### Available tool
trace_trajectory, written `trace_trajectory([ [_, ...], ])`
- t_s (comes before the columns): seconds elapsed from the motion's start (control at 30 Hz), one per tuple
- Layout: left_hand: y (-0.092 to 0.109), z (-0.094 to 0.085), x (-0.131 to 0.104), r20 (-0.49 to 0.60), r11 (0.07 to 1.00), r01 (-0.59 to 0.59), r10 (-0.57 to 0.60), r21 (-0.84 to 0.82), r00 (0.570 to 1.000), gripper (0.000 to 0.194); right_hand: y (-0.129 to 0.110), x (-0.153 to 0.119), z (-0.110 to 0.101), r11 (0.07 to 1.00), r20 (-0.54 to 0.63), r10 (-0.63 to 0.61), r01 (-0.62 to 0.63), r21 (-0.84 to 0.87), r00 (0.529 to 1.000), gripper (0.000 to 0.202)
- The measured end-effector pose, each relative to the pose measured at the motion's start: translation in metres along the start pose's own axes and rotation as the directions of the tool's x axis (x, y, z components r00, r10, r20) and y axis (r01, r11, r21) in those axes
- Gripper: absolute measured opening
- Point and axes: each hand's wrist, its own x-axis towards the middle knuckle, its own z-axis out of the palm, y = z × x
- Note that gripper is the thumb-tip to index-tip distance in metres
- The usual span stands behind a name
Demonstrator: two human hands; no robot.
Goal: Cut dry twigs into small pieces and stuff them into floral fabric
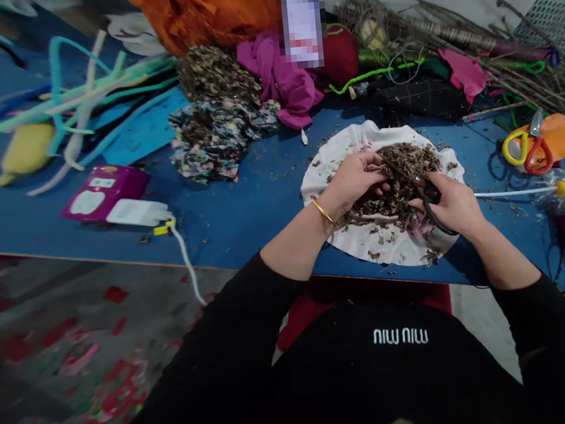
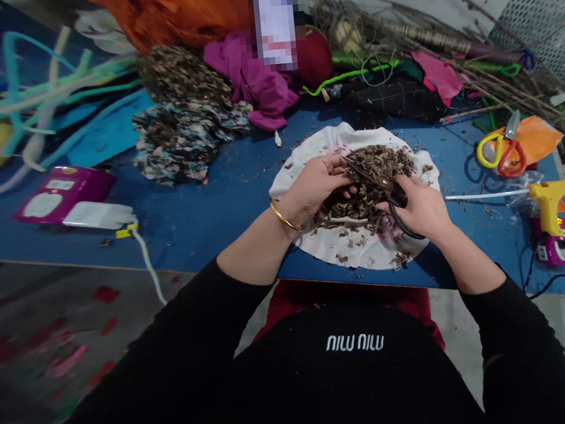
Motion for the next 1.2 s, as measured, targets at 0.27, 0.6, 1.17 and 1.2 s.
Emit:
trace_trajectory([
  [0.27, -0.0044, -0.0059, 0.0026, 0.003, 0.998, -0.001, 0.001, -0.057, 1.0, 0.016, 0.0009, -0.0001, -0.0042, 0.997, 0.055, -0.027, 0.023, 0.075, 0.998, 0.045],
  [0.6, -0.0044, -0.0085, 0.005, -0.067, 0.995, -0.013, 0.007, -0.097, 0.998, 0.015, 0.0027, -0.0011, 0.0025, 0.999, -0.027, -0.044, 0.043, -0.014, 0.999, 0.08],
  [1.17, -0.0051, -0.0057, 0.0009, -0.021, 0.992, -0.086, 0.085, -0.089, 0.996, 0.031, 0.0023, 0.0009, 0.0037, 0.997, -0.067, -0.006, 0.001, -0.076, 0.998, 0.076],
  [1.2, -0.0061, -0.0043, 0.001, -0.042, 0.994, -0.098, 0.095, -0.058, 0.995, 0.031, 0.0023, 0.0007, 0.0044, 0.997, -0.073, -0.009, 0.004, -0.075, 0.997, 0.076],
])
